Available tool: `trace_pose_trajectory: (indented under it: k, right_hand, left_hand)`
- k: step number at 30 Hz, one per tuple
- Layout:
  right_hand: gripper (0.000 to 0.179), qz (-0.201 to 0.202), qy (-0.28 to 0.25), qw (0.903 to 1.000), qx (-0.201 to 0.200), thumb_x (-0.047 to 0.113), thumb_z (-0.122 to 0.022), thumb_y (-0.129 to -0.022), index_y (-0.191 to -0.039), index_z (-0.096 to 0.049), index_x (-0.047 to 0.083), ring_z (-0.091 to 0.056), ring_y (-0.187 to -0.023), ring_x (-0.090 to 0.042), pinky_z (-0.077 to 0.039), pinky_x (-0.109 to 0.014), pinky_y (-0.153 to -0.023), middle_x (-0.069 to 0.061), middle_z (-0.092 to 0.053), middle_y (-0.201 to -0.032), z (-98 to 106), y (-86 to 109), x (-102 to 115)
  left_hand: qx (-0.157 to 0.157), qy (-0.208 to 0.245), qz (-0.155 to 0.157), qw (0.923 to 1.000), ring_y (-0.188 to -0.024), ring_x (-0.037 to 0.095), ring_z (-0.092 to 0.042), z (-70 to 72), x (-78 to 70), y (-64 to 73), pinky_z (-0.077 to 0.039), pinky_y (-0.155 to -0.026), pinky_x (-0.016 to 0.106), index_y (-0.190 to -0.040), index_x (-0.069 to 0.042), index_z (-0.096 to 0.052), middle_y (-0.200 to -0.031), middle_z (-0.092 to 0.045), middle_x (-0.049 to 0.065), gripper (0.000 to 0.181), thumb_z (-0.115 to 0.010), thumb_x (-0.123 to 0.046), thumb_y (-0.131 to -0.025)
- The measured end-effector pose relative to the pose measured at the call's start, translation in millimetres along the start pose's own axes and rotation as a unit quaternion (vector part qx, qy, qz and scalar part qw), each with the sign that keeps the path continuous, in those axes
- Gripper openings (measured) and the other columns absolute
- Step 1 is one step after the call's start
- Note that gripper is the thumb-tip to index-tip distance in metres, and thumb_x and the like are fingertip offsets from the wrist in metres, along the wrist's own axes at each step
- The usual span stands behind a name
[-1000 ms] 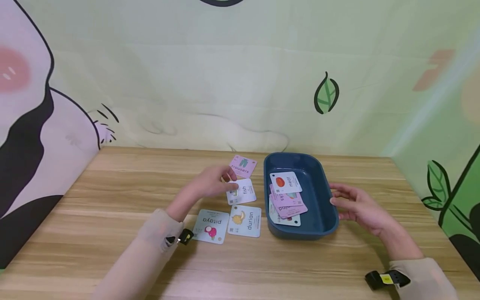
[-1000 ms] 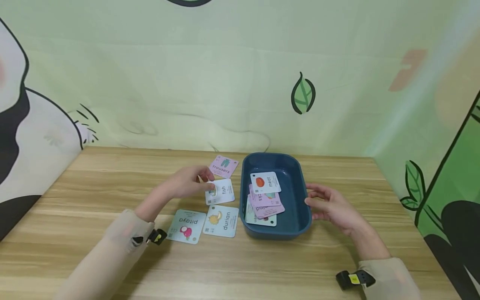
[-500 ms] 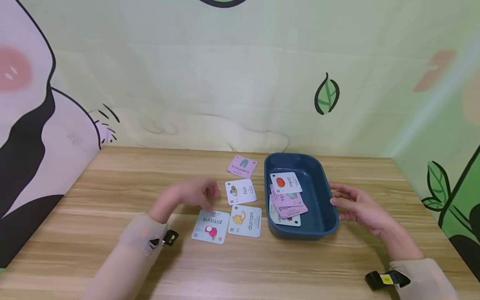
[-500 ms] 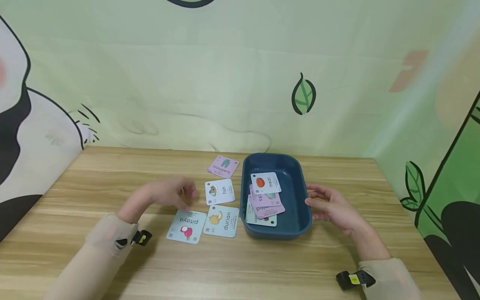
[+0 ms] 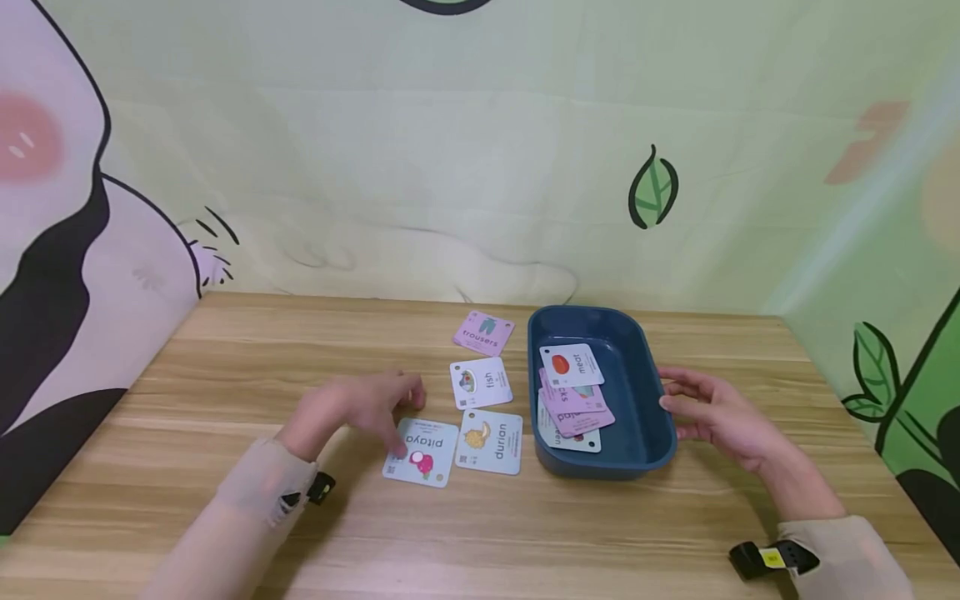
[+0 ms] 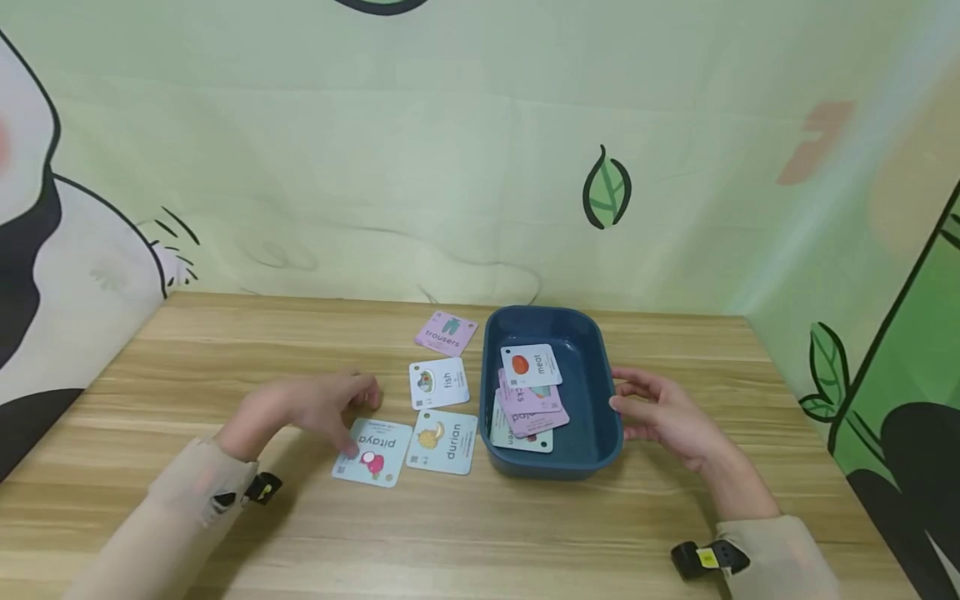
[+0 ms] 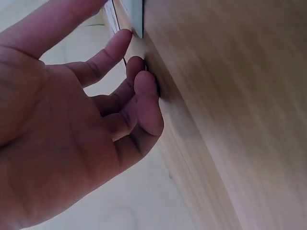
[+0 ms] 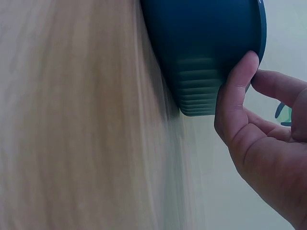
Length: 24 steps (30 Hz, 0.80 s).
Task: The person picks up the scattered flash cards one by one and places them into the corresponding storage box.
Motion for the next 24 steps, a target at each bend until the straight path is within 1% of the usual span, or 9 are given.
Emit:
trace_pose_trajectory:
  k: [2, 6, 10, 14, 17, 20, 24]
  right_hand:
    - [0.061, 0.000, 0.000, 1.0000, 0.000, 0.011, -0.059, -0.105, -0.153, -0.029, -0.012, -0.068, -0.093, -0.020, -0.059, -0.034, -0.077, -0.018, -0.056, -0.120, 0.2, -0.2, -0.1]
    - [0.061, 0.000, 0.002, 1.0000, -0.001, 0.012, -0.059, -0.105, -0.153, -0.030, -0.012, -0.068, -0.093, -0.021, -0.060, -0.035, -0.078, -0.019, -0.056, -0.120, 0.1, -0.1, -0.1]
    - [0.061, -0.001, 0.003, 1.0000, -0.003, 0.012, -0.059, -0.105, -0.153, -0.029, -0.012, -0.068, -0.093, -0.021, -0.059, -0.035, -0.078, -0.019, -0.056, -0.119, 0.1, 0.7, 0.1]
    - [0.062, -0.002, 0.002, 1.0000, -0.003, 0.012, -0.059, -0.105, -0.153, -0.029, -0.011, -0.067, -0.093, -0.021, -0.059, -0.035, -0.078, -0.019, -0.055, -0.119, 0.1, 1.4, 0.3]
    - [0.062, -0.001, 0.001, 1.0000, -0.001, 0.012, -0.059, -0.105, -0.153, -0.029, -0.011, -0.068, -0.093, -0.021, -0.059, -0.035, -0.078, -0.019, -0.055, -0.120, 0.2, 1.3, 0.2]
    - [0.061, 0.000, 0.001, 1.0000, -0.002, 0.012, -0.059, -0.105, -0.153, -0.029, -0.011, -0.068, -0.093, -0.021, -0.059, -0.035, -0.078, -0.019, -0.056, -0.119, 0.4, 0.9, -0.3]
    - [0.061, 0.000, 0.001, 1.0000, -0.002, 0.011, -0.059, -0.105, -0.153, -0.029, -0.012, -0.068, -0.093, -0.021, -0.060, -0.035, -0.078, -0.019, -0.056, -0.120, 0.5, 0.7, -0.8]
  left_hand:
    - [-0.004, -0.008, 0.000, 1.0000, -0.105, 0.025, -0.050, -1.2, 0.5, 1.4, -0.046, -0.094, 0.042, -0.115, -0.012, -0.057, -0.112, -0.052, 0.005, 0.061, -0.096, -0.015, -0.068]
    - [-0.010, -0.007, 0.002, 0.9999, -0.104, 0.024, -0.049, -3.2, 2.1, 3.2, -0.045, -0.095, 0.041, -0.115, -0.011, -0.056, -0.111, -0.051, 0.004, 0.062, -0.096, -0.016, -0.068]
    - [-0.022, 0.009, -0.007, 0.9997, -0.105, 0.024, -0.052, -3.8, 4.1, 2.5, -0.046, -0.098, 0.042, -0.117, -0.008, -0.057, -0.111, -0.055, 0.004, 0.059, -0.094, -0.011, -0.071]
    - [-0.043, 0.029, -0.014, 0.9986, -0.105, 0.024, -0.056, -3.4, 6.0, 2.1, -0.047, -0.099, 0.044, -0.121, -0.003, -0.058, -0.111, -0.059, 0.005, 0.057, -0.091, -0.006, -0.074]
    - [-0.064, 0.018, -0.014, 0.9976, -0.103, 0.024, -0.056, -2.5, 6.8, 2.2, -0.048, -0.097, 0.044, -0.121, -0.002, -0.060, -0.108, -0.060, 0.005, 0.053, -0.089, -0.005, -0.076]
    - [-0.082, -0.003, -0.012, 0.9966, -0.100, 0.023, -0.057, -1.8, 7.8, 1.6, -0.048, -0.095, 0.043, -0.118, -0.003, -0.063, -0.106, -0.061, 0.004, 0.048, -0.089, -0.006, -0.078]
    - [-0.088, -0.011, -0.012, 0.9960, -0.098, 0.023, -0.057, -1.6, 9.5, -0.2, -0.049, -0.094, 0.042, -0.116, -0.004, -0.065, -0.105, -0.062, 0.003, 0.045, -0.089, -0.008, -0.078]
Point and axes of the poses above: each hand's wrist, its own y-axis away from the middle knuckle, its own z-axis out of the back of the hand, x = y × z, the point moved 3 cm from there along -y, towards the middle knuckle
